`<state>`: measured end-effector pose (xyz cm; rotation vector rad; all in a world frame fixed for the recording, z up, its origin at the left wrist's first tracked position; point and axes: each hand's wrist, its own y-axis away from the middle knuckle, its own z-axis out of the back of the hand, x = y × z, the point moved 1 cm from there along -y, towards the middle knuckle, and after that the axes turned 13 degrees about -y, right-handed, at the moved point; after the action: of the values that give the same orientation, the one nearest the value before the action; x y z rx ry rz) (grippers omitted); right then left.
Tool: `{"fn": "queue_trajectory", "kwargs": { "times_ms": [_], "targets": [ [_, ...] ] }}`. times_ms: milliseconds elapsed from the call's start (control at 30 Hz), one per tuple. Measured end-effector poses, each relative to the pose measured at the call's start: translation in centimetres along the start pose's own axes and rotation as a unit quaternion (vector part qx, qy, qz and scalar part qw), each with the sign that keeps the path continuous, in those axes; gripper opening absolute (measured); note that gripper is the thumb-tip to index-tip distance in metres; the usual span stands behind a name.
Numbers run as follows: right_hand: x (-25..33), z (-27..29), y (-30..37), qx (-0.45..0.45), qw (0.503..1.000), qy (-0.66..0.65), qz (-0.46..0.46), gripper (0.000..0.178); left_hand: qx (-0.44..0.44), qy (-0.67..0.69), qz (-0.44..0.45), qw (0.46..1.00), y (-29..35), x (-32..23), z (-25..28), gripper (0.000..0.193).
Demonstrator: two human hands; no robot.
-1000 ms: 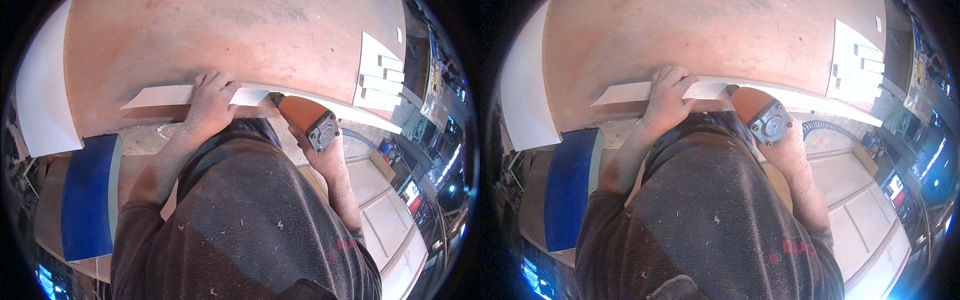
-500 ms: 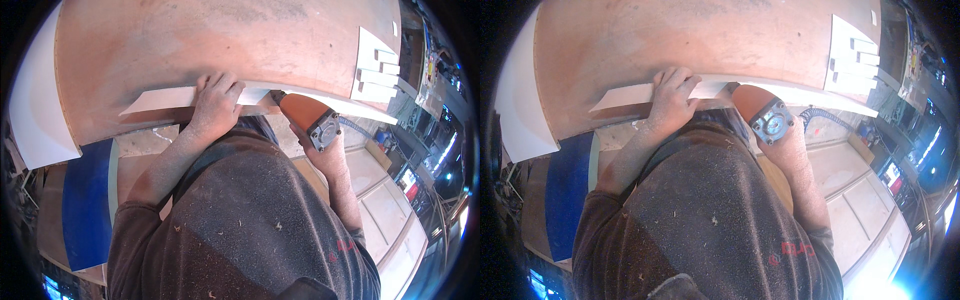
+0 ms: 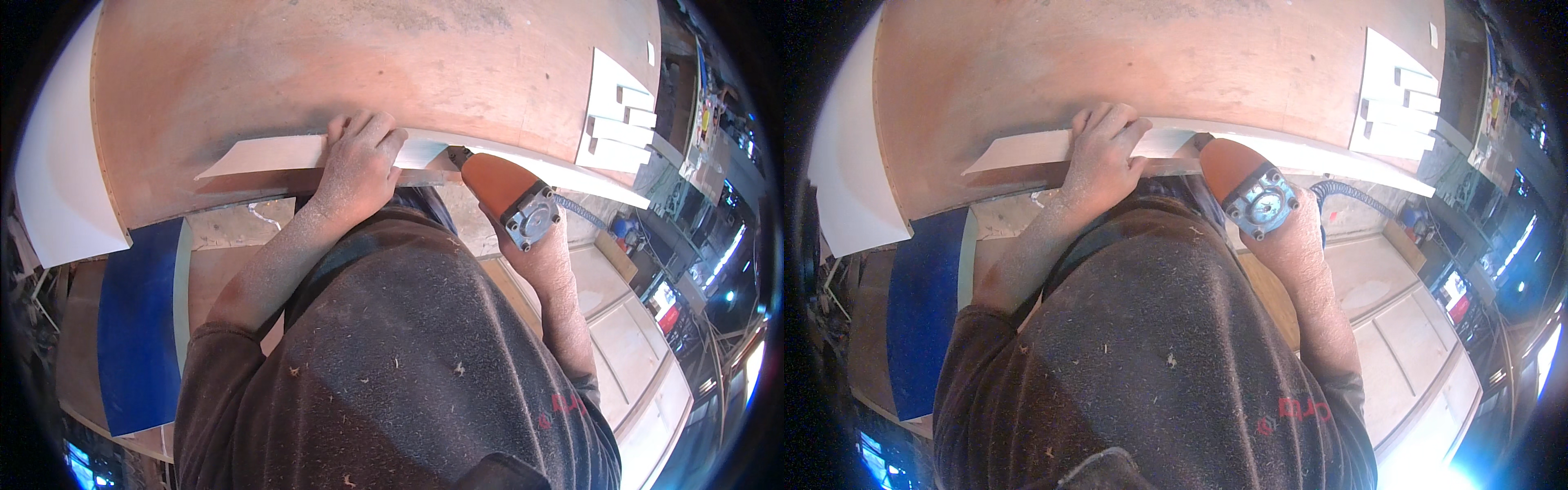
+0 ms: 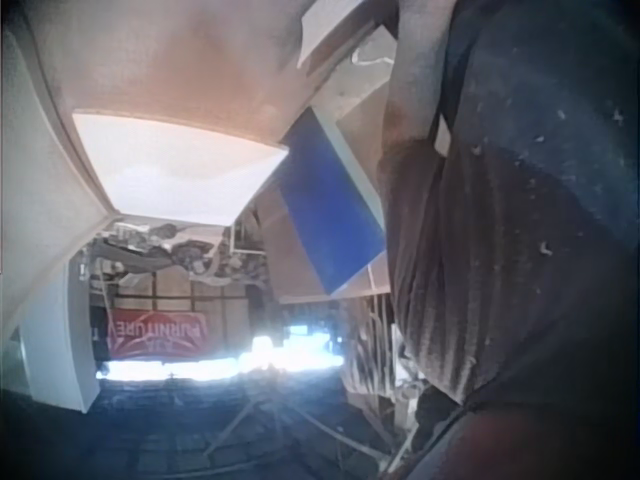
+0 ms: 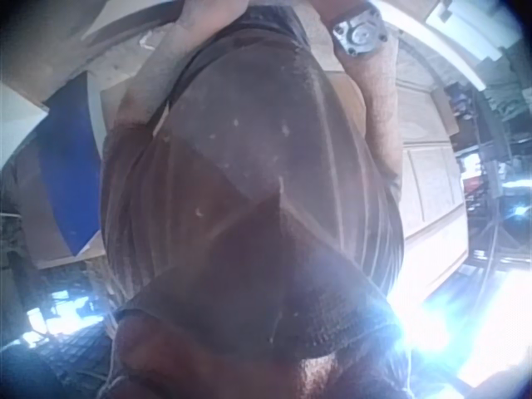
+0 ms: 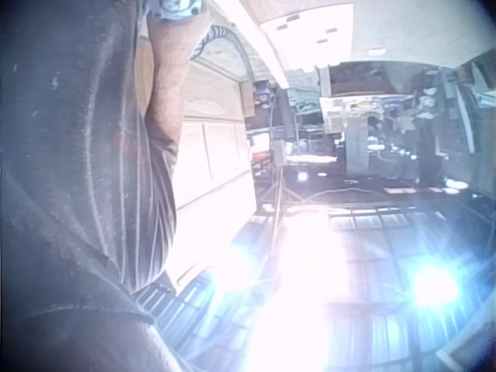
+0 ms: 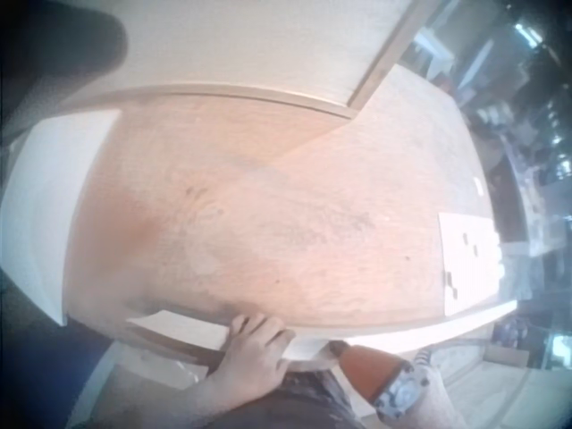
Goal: The person aligns a thin wooden strip along the edge of a larger wooden panel and uses a pneumatic nail gun to fasten it in place. The person then lifts the assembled panel and positions it against a vertical structure.
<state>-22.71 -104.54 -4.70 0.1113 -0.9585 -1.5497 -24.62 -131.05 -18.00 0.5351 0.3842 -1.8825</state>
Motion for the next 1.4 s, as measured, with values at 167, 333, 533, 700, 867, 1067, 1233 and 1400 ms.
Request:
{"fn": "queue_trajectory", "kwargs": {
  "times_ms": [167,333,533,700,867,1067,1233,1400],
  "targets": [
    [0.3,0.0,0.0,-0.006,1.0,-0.016,0.024,0.03,0.012,0.002,0.005,1.0,0.0,-0.1,0.2,0.042],
    [0.8,-0.2,-0.2,0.011,0.999,-0.042,0.02,0.03,0.008,-0.002,0.002,1.0,0.1,-0.1,0.0,0.042],
    [0.9,-0.4,-0.3,0.017,0.999,0.013,0.026,0.028,0.013,-0.012,0.003,1.0,0.2,-0.1,-0.2,0.043],
    [0.1,-0.9,-0.1,0.005,0.998,0.041,0.045,0.027,0.014,-0.012,0.002,1.0,0.2,-0.1,-0.1,0.043],
    [0.4,-1.0,-0.1,-0.012,0.999,0.011,0.048,0.027,0.018,-0.019,-0.003,1.0,0.3,0.0,-0.1,0.043],
    [0.2,-1.0,-0.5,-0.022,0.998,0.038,0.045,0.027,0.012,-0.012,-0.005,1.0,0.5,0.3,0.3,0.047],
    [-0.1,-1.3,-0.1,-0.024,0.999,-0.01,0.024,0.026,0.002,-0.068,0.027,0.997,2.1,3.4,3.1,0.05],
    [0.3,-1.4,0.1,-0.025,0.998,-0.005,0.052,0.026,0.045,-0.063,0.009,0.997,2.4,4.9,4.2,0.051]
  ]
}}
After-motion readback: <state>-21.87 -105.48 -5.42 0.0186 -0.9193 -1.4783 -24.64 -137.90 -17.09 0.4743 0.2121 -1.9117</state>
